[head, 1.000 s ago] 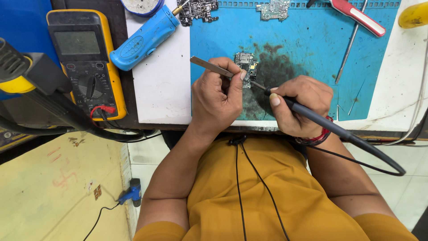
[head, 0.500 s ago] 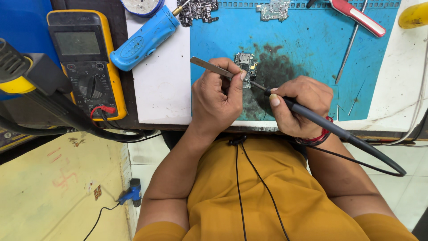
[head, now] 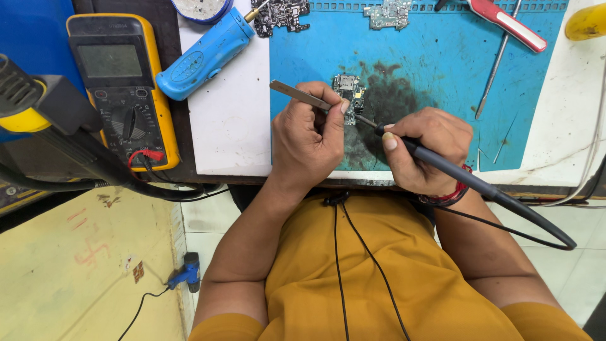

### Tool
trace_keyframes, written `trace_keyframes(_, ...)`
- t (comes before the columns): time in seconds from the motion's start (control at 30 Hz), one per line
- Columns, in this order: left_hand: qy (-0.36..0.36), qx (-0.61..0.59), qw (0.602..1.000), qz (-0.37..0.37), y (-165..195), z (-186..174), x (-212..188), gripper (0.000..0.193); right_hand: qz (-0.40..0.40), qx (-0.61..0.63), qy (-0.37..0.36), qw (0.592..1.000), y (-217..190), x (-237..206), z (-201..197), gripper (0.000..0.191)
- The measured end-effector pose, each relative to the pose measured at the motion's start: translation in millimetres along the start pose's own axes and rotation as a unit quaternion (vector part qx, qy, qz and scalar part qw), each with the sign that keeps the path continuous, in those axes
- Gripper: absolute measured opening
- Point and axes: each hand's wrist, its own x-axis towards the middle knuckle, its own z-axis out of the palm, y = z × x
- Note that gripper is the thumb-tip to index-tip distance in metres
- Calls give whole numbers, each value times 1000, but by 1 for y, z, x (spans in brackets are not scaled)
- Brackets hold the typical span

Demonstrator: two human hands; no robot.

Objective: The person solders a small circuit board at a workbench, holding the board with tweezers while applying a soldering iron to its components, occasionally repositioning the board and touching it with a metal probe. Other boards, a multimeter, and hand tools lie on the blue mat around the work area.

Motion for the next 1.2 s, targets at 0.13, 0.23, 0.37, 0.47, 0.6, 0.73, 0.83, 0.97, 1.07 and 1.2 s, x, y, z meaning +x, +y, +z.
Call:
trace_keyframes(0.13,0,1,1000,3,0,0,0,12,-2,4,-2,1000,0,0,0,10)
trace_keyframes(0.23,2,1,1000,1,1,0,0,12,-1,5,-1,1000,0,0,0,10)
trace_keyframes(0.37,2,-1,1000,-5,1,0,-1,12,-1,5,-3,1000,0,0,0,9)
trace_keyframes(0.47,2,-2,1000,-6,1,0,0,12,-2,6,-4,1000,-1,0,0,10)
trace_keyframes(0.6,3,-1,1000,-2,1,0,-1,12,0,10,-5,1000,-1,0,-1,10)
trace_keyframes(0.73,4,-1,1000,-4,1,0,0,12,-2,6,-5,1000,-1,1,0,10)
trace_keyframes(0.83,2,2,1000,-1,1,-1,0,12,1,13,-7,1000,-1,1,0,11)
trace_keyframes(0.97,1,1,1000,-9,1,0,0,12,1,9,-6,1000,-2,1,0,10)
trace_keyframes(1.07,-3,-2,1000,-9,0,-1,0,11,0,10,-11,1000,-1,2,0,11)
trace_keyframes(1.2,-2,-1,1000,-5,1,-1,0,11,-3,4,-7,1000,-2,2,-1,10)
